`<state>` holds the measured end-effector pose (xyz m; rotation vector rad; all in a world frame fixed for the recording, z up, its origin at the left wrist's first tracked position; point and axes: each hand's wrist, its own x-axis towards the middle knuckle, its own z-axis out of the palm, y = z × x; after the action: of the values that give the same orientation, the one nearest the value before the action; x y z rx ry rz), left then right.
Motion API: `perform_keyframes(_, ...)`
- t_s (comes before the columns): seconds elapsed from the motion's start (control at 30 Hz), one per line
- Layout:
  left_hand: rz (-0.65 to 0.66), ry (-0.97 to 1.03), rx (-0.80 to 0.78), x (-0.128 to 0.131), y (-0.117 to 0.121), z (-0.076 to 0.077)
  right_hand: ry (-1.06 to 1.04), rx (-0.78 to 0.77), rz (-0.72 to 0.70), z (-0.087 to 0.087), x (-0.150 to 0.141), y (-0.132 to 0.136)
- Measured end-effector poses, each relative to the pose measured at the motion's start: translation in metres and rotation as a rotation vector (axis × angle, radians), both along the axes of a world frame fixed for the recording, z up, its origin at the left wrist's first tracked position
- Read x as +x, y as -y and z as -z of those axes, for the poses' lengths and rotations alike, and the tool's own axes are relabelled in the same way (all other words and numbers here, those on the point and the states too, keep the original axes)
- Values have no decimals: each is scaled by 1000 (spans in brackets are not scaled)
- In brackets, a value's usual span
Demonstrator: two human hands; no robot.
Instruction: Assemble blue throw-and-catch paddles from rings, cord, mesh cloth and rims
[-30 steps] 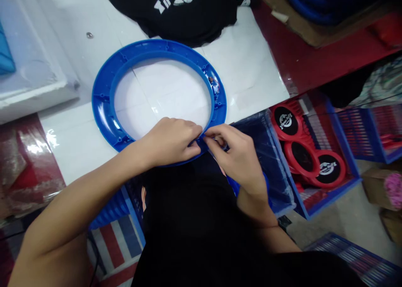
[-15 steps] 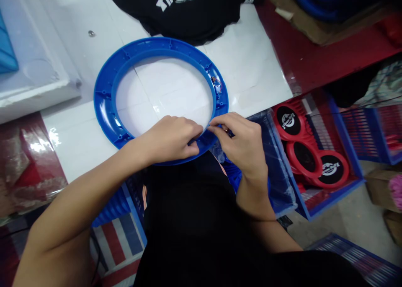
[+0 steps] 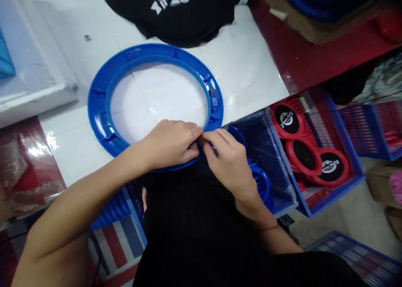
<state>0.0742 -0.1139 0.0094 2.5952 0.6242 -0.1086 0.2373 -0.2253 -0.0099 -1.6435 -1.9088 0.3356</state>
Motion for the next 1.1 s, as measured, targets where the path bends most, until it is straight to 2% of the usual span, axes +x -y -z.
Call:
perform_keyframes(0.13, 9, -6, -39, -4, -4, -2, -120, -30, -9, -7, 11, 1)
perform_keyframes(0.4, 14, -28, -107, -3, -10, -6, -48, 121, 19, -6, 12, -13)
perform_keyframes(0.73, 34, 15, -127, -9, -14, -7, -39, 41, 64, 4, 12, -18)
perform_keyframes(0.87, 37, 6, -112, -8, -13, -8, 3, 59, 77, 9, 6, -14)
perform_keyframes(1.03, -33, 5, -15, 1, -8, -2, 71, 58, 76, 9, -2, -6)
perform_keyframes(1.1, -5, 9, -20, 1, -8, -1, 61, 50, 78, 9, -5, -3)
